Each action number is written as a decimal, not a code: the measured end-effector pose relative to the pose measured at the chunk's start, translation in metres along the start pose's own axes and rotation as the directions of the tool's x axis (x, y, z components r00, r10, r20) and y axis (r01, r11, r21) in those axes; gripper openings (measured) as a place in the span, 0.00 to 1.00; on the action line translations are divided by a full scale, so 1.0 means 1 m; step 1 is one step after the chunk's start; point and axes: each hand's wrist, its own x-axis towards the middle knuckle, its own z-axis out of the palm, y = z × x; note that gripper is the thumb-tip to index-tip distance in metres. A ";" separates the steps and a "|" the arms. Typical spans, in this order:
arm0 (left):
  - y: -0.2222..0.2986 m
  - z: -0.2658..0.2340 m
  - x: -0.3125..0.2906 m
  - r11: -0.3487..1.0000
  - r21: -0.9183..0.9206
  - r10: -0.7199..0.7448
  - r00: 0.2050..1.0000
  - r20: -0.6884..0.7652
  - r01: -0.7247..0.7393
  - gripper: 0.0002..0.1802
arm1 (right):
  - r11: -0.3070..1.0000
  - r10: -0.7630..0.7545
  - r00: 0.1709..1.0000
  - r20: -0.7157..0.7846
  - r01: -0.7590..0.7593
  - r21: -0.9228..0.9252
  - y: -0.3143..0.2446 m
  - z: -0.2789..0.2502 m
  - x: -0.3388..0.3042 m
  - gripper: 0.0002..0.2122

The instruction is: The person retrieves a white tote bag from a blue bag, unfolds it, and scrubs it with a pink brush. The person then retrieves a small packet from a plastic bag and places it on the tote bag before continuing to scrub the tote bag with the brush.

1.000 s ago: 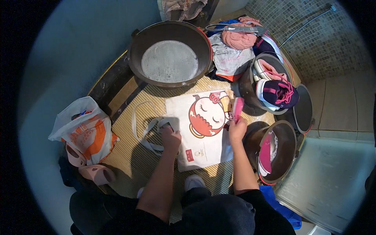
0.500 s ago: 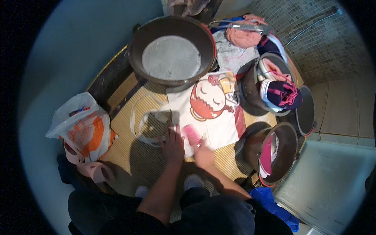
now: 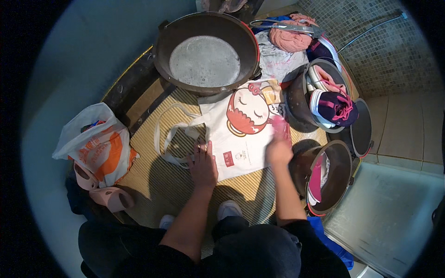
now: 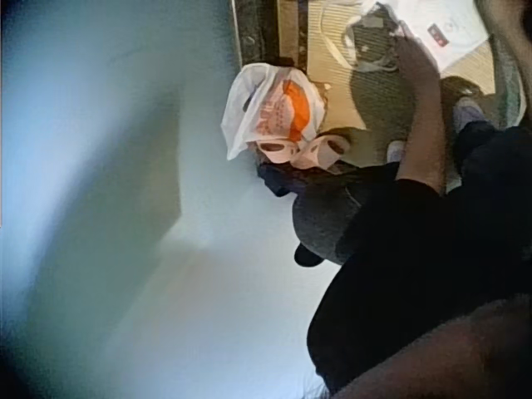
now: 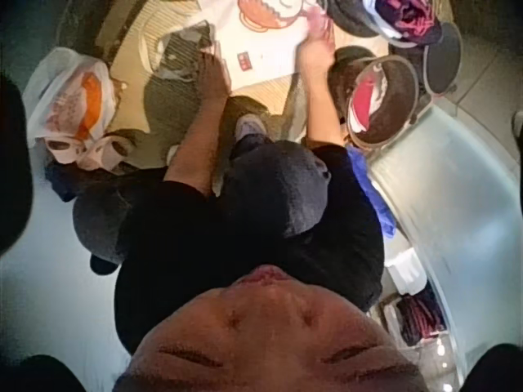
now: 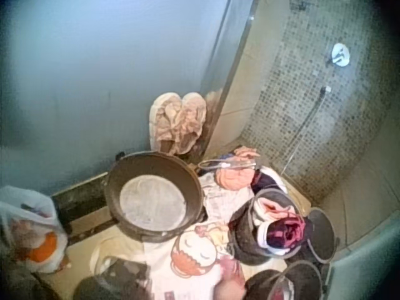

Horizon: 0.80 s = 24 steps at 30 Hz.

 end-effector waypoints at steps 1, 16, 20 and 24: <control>0.002 -0.005 0.002 0.999 -0.047 -0.014 0.999 0.034 0.015 0.33 | 0.997 0.045 0.992 -0.120 -0.037 0.071 0.016 -0.001 0.015 0.18; 0.000 0.009 -0.001 0.979 -0.128 -0.153 0.987 0.053 0.159 0.32 | 0.960 -0.278 0.960 -0.031 0.279 0.013 -0.038 0.004 -0.028 0.22; 0.003 0.007 -0.006 0.975 -0.195 -0.107 0.994 -0.008 0.104 0.32 | 0.746 -0.661 0.748 0.066 0.664 -0.046 -0.037 0.101 -0.054 0.18; -0.010 0.008 -0.019 0.988 -0.132 -0.089 0.996 -0.024 0.085 0.33 | 0.943 -0.333 0.942 -0.051 0.333 -0.009 -0.057 -0.012 0.011 0.15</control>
